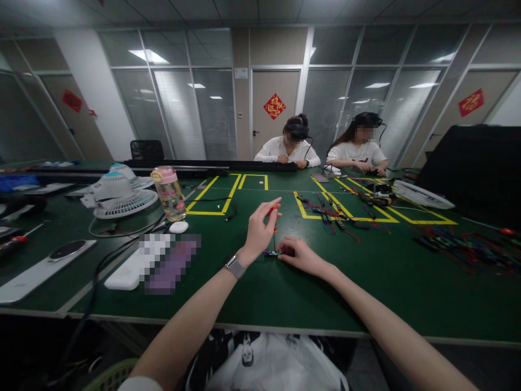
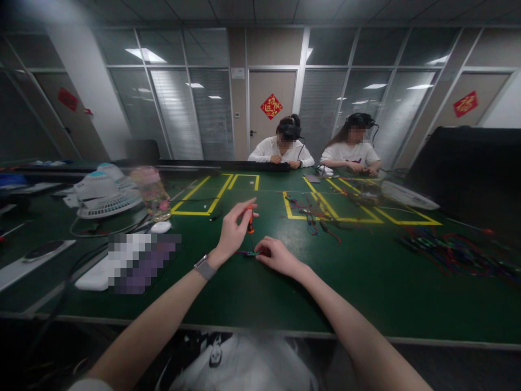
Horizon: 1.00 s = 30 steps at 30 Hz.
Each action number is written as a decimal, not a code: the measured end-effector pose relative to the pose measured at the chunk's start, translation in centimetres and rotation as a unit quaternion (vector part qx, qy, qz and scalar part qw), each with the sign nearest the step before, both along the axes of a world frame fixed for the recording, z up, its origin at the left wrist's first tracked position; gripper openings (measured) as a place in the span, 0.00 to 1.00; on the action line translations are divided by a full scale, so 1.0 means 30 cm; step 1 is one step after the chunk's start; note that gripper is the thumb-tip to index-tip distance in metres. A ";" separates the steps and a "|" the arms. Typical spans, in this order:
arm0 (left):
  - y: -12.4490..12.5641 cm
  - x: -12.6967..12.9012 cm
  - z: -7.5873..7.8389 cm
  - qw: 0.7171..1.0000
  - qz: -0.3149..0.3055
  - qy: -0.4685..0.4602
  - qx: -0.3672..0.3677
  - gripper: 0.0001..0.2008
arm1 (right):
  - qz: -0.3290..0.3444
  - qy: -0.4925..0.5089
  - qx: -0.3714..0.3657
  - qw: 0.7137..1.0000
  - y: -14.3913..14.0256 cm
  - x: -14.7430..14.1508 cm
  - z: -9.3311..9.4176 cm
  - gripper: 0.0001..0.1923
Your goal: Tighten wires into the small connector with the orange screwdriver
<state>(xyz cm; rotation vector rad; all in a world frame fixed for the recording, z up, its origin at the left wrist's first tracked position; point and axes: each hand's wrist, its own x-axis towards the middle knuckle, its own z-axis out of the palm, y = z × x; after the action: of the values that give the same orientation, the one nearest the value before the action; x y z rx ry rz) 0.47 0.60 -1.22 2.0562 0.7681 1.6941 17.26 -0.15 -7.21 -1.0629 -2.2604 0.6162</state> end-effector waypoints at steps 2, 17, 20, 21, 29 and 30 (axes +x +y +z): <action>-0.002 0.000 0.002 0.999 0.046 0.005 0.021 0.13 | -0.001 -0.005 0.002 1.000 -0.003 -0.001 0.004 0.05; -0.008 -0.002 0.013 0.999 0.037 0.028 0.017 0.11 | 0.004 -0.006 0.010 1.000 -0.003 0.001 0.008 0.05; -0.016 -0.003 0.018 0.996 0.077 0.038 0.040 0.09 | 0.004 -0.009 0.011 1.000 -0.002 0.002 0.008 0.05; -0.018 -0.003 0.017 0.996 0.074 0.040 0.041 0.10 | 0.004 -0.010 0.011 1.000 -0.002 0.001 0.009 0.05; -0.010 0.002 0.003 1.000 0.010 0.027 0.010 0.17 | 0.010 -0.014 0.017 1.000 -0.010 0.002 0.017 0.05; -0.011 0.001 0.004 0.999 0.030 0.027 0.020 0.15 | 0.011 -0.013 0.018 1.000 -0.012 0.003 0.019 0.06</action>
<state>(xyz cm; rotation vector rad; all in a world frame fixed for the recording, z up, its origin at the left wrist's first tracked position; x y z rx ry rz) 0.51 0.26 -1.10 2.1340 0.8289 1.7045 17.34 -0.51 -6.63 -1.0353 -2.2989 0.5717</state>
